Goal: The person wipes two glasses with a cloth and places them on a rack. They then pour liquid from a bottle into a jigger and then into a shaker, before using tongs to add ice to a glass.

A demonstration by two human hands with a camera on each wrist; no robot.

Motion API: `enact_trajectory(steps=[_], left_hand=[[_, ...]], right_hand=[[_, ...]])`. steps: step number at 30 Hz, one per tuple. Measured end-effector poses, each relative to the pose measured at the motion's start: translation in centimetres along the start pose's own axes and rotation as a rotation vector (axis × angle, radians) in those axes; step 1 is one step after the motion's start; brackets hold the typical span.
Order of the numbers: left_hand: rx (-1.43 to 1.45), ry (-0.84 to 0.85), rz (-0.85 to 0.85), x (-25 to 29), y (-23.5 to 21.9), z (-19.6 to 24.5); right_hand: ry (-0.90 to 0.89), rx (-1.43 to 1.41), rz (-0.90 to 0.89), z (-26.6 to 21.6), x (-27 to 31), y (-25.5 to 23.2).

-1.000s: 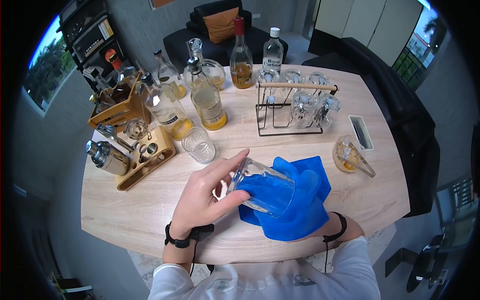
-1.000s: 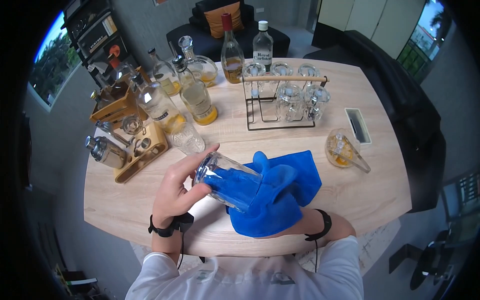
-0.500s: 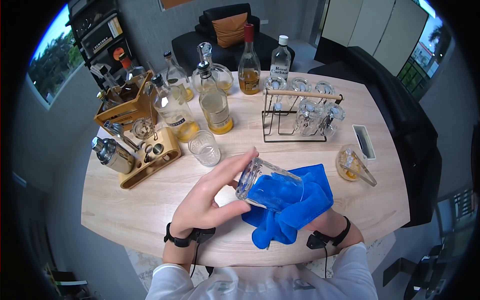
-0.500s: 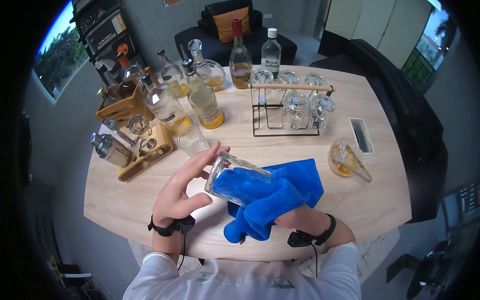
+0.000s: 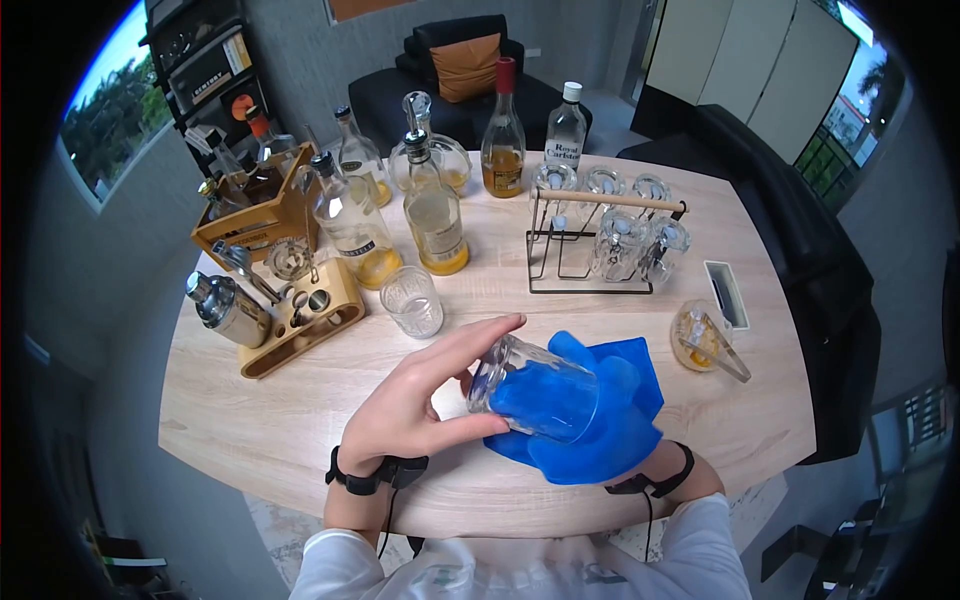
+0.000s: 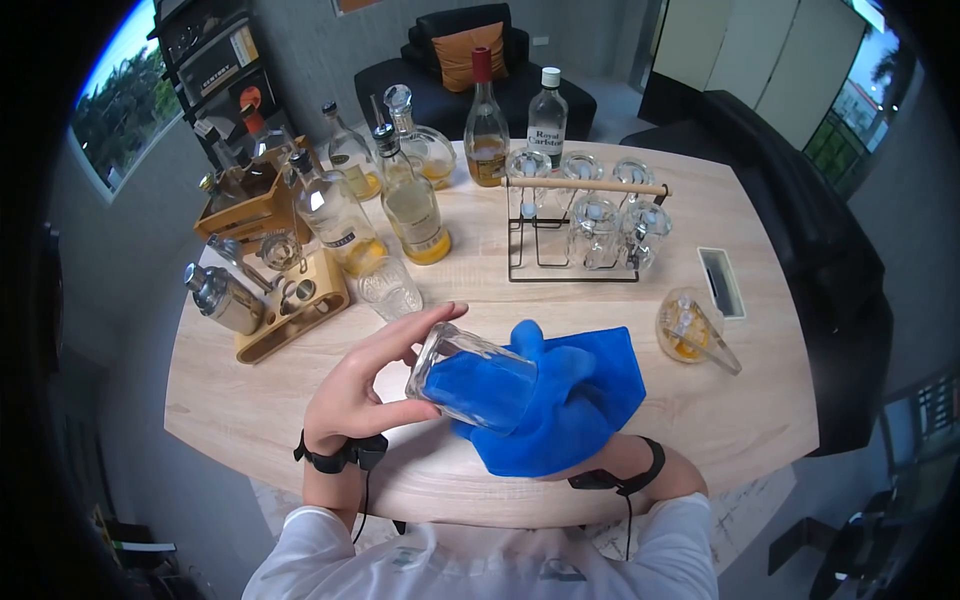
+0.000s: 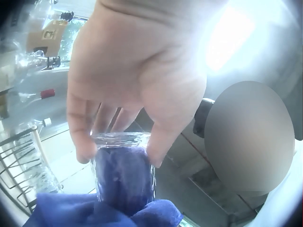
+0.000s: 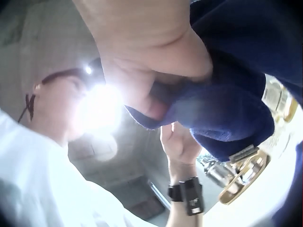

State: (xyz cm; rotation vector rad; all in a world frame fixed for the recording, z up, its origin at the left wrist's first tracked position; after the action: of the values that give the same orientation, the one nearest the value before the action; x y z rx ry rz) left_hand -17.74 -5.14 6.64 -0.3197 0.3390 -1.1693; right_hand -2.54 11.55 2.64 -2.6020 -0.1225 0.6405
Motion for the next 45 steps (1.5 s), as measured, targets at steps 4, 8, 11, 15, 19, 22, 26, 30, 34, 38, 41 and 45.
enact_trajectory(steps=[4,8,11,15,19,22,26,30,34,38,41,45], left_hand=[[-0.115,0.179,0.009,-0.4,0.2,-1.0],[-0.124,0.159,0.038,-0.3,0.4,-0.9],[0.099,0.055,0.088,0.1,0.4,-0.6],[0.154,-0.175,0.014,0.6,0.3,-1.7],[-0.070,-0.215,0.070,0.2,1.2,-1.0],[-0.014,-0.067,0.135,-0.2,1.7,-0.7],[0.026,-0.038,0.065,-0.1,1.0,-0.2],[-0.078,0.078,0.025,-0.1,0.8,0.5],[-0.046,0.063,0.048,-0.1,1.0,0.7],[0.263,-0.041,0.105,-0.2,1.6,-0.6],[0.225,-0.177,0.055,0.1,1.0,-1.4],[-0.025,-0.112,0.119,0.0,1.6,-1.1]], right_hand=[[0.138,-0.704,0.095,1.0,1.6,-0.6],[0.185,-1.320,0.064,2.3,1.8,-1.0],[0.197,-0.988,0.172,0.9,1.5,-1.0],[0.157,-0.473,0.165,0.7,1.6,-0.7],[0.046,-0.027,0.086,1.9,1.7,0.9],[0.083,-0.206,0.122,3.2,1.8,1.5],[-0.047,-0.010,-0.007,2.0,1.5,0.3],[0.143,-0.759,-0.143,-0.3,0.7,-2.1],[0.246,-1.121,0.299,1.6,2.7,-0.3],[0.143,-0.577,0.217,1.0,2.5,-1.6],[-0.086,0.104,0.081,-0.7,1.5,-1.5],[-0.099,0.515,-0.062,2.6,1.6,1.2]])
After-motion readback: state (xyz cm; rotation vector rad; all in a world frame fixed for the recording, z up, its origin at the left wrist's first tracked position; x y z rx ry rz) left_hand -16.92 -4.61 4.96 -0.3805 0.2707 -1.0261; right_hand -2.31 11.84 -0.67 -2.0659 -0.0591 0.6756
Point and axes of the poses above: each hand's wrist, its own x-axis away from the middle knuckle, its own y-axis out of the palm, z = x × y, the point moved 1 cm from there along -x, towards the middle knuckle, and after that the axes turned 14 degrees about -y, right-handed, at the moved point
